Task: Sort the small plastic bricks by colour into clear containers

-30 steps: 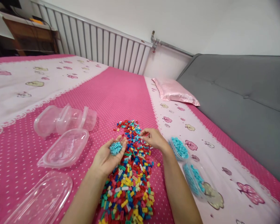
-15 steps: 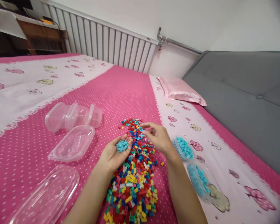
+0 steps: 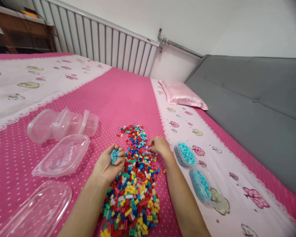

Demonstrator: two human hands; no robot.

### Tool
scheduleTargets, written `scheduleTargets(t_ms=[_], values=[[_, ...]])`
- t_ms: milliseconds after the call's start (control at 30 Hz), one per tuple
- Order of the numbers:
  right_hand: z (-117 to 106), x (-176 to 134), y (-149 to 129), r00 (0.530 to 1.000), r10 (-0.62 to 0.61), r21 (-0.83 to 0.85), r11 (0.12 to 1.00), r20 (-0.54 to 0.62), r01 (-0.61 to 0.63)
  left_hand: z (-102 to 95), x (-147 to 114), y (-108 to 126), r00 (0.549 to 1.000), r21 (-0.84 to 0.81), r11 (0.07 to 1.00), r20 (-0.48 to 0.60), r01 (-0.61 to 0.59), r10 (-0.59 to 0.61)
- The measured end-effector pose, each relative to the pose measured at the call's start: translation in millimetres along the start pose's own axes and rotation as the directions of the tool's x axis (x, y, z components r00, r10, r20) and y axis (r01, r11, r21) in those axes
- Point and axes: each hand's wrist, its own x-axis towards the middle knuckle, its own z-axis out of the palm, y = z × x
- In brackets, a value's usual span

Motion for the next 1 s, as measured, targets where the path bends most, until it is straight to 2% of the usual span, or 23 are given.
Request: scheduleTargets(t_ms=[133, 233, 367, 467, 533, 567, 600, 633, 700, 767, 833, 900, 1000], values=[[-1, 0, 2, 0.999, 0.001, 0.038, 0.999, -0.048, 0.001, 3.3, 1, -1, 0.996, 0.016, 0.999, -0.082, -0.028, 0.029], [-13, -9, -5, 0.986, -0.099, 0.208, 0.97, -0.133, 0.125, 6.2, 0, -4, 0.993, -0.002, 0.999, -0.114, -0.035, 0.034], [-30, -35, -32, 0.932, -0.289, 0.469, 0.806, -0.22, 0.361, 5.8, 1, -10, 0.999, -0.015, 1.0, -0.049, 0.023, -0.023], [-32, -52, -54, 0.877, -0.393, 0.56, 0.676, -0.277, 0.479, 3.7, 3, -12, 0.999, -0.01, 1.0, -0.035, 0.016, -0.016], [-27, -58, -64, 0.864, -0.382, 0.624, 0.599, -0.328, 0.501, 4.1, 2, -12, 1.0, -0.021, 1.0, -0.03, -0.005, 0.005], [-22, -60, -69, 0.875, -0.327, 0.681, 0.55, -0.358, 0.484, 5.5, 1, -13, 0.999, -0.028, 0.999, -0.028, -0.022, 0.021], [-18, -64, -73, 0.894, -0.238, 0.757, 0.476, -0.38, 0.448, 7.8, -2, -14, 0.998, -0.034, 0.998, -0.027, -0.053, 0.052], [-13, -69, -79, 0.919, -0.131, 0.843, 0.367, -0.371, 0.393, 10.9, -5, -17, 0.995, -0.038, 0.994, -0.027, -0.101, 0.1], [-3, -84, -91, 0.968, 0.042, 0.969, 0.044, -0.247, 0.245, 18.8, -16, -27, 0.97, -0.024, 0.97, -0.021, -0.242, 0.241], [4, -104, -104, 0.998, 0.043, 0.954, -0.292, -0.055, 0.066, 26.6, -32, -43, 0.914, 0.049, 0.913, 0.001, -0.405, 0.406], [7, -125, -113, 0.993, 0.025, 0.86, -0.503, 0.113, -0.085, 30.7, -49, -61, 0.835, 0.209, 0.812, 0.036, -0.544, 0.55], [9, -143, -115, 0.977, 0.035, 0.781, -0.608, 0.211, -0.147, 29.1, -66, -76, 0.774, 0.379, 0.702, 0.062, -0.603, 0.63], [13, -164, -108, 0.972, 0.013, 0.76, -0.626, 0.235, -0.175, 17.4, -86, -90, 0.749, 0.52, 0.611, 0.088, -0.597, 0.656]])
